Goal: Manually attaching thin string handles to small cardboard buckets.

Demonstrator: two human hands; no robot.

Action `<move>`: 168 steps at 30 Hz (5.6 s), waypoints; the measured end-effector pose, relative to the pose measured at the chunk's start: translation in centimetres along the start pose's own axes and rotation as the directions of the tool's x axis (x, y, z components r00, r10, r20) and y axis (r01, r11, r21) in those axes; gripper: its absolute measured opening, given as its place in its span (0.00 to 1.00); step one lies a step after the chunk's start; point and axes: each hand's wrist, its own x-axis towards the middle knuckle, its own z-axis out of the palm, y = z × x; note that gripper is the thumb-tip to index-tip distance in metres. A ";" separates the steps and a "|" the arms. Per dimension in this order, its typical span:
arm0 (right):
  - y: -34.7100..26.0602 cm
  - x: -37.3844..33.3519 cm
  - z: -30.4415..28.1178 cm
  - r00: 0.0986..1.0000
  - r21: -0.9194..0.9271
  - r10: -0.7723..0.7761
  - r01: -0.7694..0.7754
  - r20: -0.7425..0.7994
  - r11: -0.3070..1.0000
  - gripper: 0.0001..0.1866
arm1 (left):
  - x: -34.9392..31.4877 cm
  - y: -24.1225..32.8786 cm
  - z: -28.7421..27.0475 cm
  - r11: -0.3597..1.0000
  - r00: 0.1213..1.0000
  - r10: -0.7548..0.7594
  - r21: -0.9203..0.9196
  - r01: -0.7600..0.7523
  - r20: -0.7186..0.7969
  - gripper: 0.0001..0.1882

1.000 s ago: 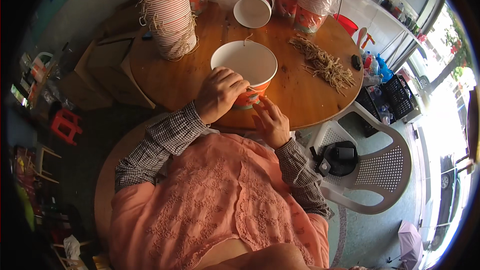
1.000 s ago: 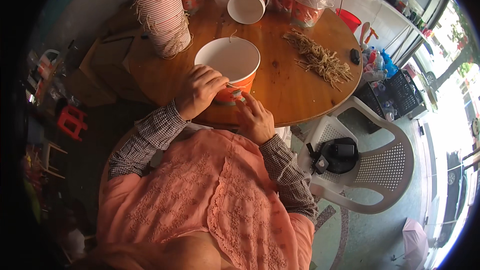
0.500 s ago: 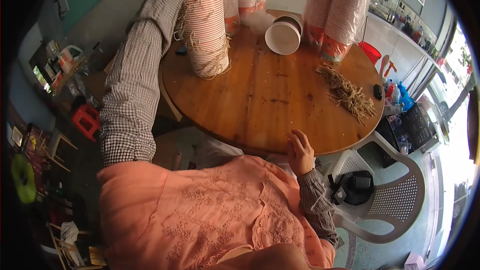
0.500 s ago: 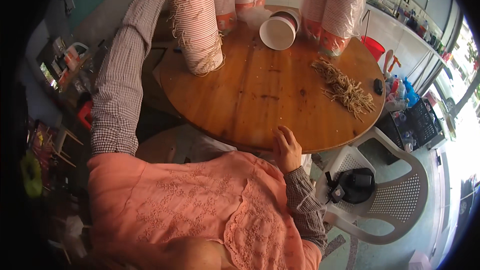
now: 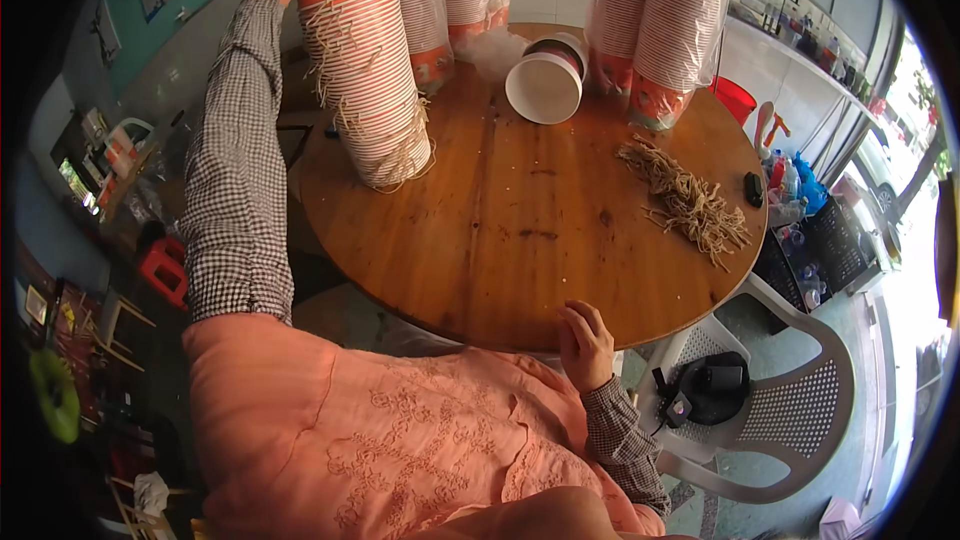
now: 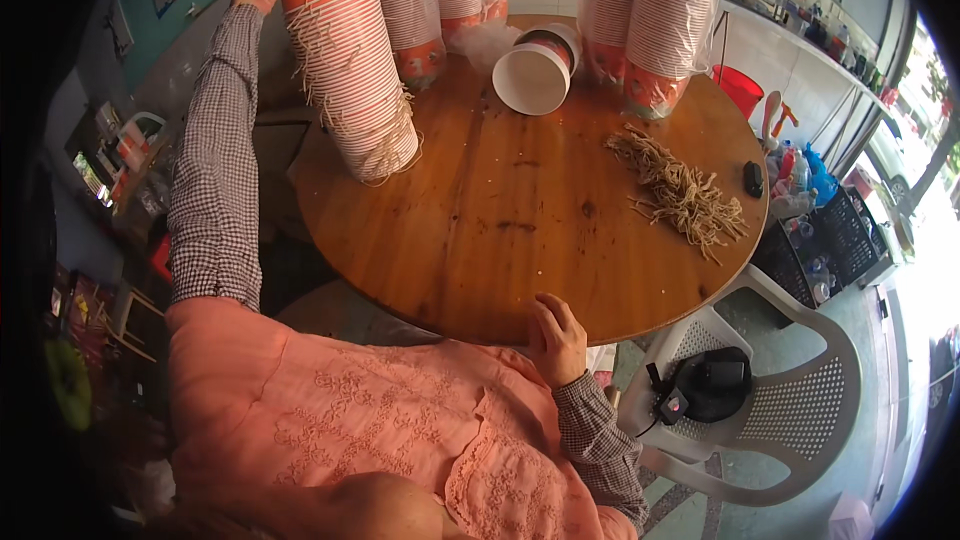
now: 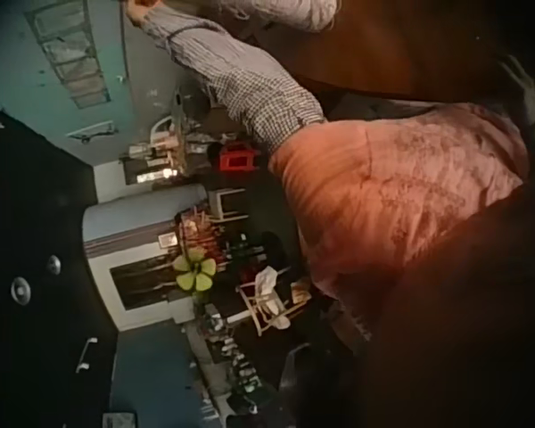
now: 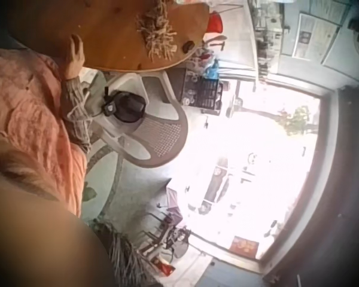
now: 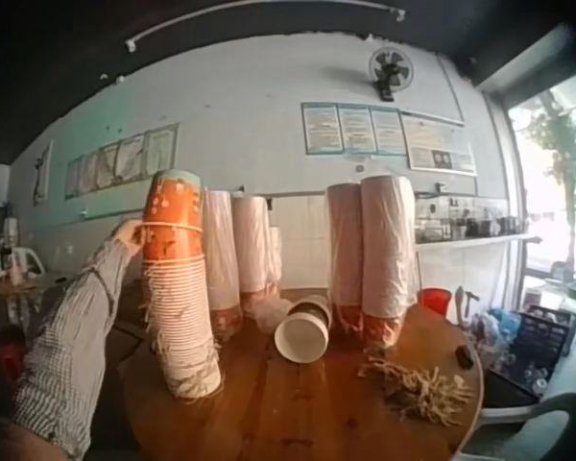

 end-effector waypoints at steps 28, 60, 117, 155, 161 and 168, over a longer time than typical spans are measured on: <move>23.5 19.6 1.2 0.920 -0.283 0.331 -0.382 -0.213 0.880 0.08 | -31.7 -32.4 15.6 0.848 0.701 -0.489 0.471 0.243 0.519 0.13; 20.8 24.0 8.4 0.844 0.063 0.535 -0.536 0.044 0.842 0.07 | -24.8 -43.2 24.4 0.456 0.832 0.253 0.697 -0.553 0.494 0.15; 19.4 21.8 10.3 0.820 0.392 0.550 -0.458 -0.161 0.798 0.08 | -36.2 -33.5 19.6 0.425 0.675 0.058 0.593 -0.683 0.736 0.05; 12.7 19.6 5.5 0.978 -0.100 0.177 -0.167 0.110 0.981 0.06 | -38.9 -31.7 21.6 0.928 0.758 -0.303 0.360 0.097 0.577 0.02; 12.1 20.1 5.1 0.944 0.009 0.315 -0.318 0.092 0.948 0.06 | -39.0 -32.1 21.5 0.944 0.780 -0.268 0.315 0.097 0.565 0.06; 12.2 20.3 4.9 0.956 -0.001 0.273 -0.274 0.104 0.962 0.05 | -38.9 -32.2 21.2 0.945 0.812 -0.181 0.326 -0.012 0.555 0.09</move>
